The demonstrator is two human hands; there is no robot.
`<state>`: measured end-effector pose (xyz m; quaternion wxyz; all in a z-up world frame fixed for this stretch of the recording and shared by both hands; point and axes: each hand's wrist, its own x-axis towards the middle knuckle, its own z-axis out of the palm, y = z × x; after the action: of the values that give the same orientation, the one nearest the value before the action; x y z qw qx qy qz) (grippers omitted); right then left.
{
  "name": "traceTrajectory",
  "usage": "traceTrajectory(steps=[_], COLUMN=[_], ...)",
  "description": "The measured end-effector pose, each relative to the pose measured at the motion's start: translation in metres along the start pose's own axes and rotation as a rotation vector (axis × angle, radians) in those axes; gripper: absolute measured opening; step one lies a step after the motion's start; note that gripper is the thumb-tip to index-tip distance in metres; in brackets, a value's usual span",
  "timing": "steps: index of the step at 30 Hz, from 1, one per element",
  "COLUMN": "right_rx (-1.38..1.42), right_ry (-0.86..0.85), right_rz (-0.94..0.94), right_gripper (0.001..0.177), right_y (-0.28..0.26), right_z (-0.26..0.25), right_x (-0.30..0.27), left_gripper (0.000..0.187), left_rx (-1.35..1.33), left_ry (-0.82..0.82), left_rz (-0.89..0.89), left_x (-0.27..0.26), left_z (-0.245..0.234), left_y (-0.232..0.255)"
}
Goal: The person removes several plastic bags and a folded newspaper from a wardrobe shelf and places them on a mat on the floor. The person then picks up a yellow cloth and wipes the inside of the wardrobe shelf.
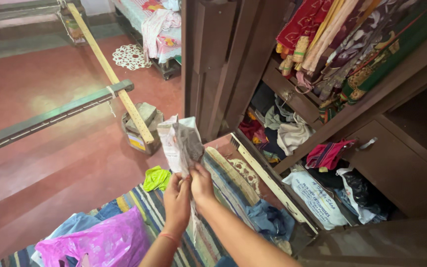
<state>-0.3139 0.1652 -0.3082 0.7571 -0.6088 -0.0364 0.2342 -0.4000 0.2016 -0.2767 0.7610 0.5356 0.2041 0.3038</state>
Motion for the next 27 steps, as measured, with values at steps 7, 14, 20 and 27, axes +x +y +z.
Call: traceTrajectory(steps=[7,14,20,27], right_rx=[0.157,0.013,0.116,0.219], right_ry=[0.247,0.148,0.135,-0.297], right_rz=[0.181,0.035,0.206,0.532], right_gripper=[0.041,0.039,0.035,0.037], right_y=[-0.034,-0.025,-0.017,-0.040], right_z=[-0.011,-0.019,-0.021,0.008], right_x=[-0.041,-0.049,-0.039,-0.004], left_gripper=[0.026,0.032,0.032,0.067], left_rx=[0.434,0.562,0.454,-0.103], left_ry=[-0.306,-0.415,-0.196,0.318], left_rz=[0.116,0.171,-0.214,-0.652], left_x=[-0.015,-0.033,-0.015,0.058], left_z=[-0.014,-0.019,-0.056,-0.129], left_y=[0.033,0.045,0.037,0.020])
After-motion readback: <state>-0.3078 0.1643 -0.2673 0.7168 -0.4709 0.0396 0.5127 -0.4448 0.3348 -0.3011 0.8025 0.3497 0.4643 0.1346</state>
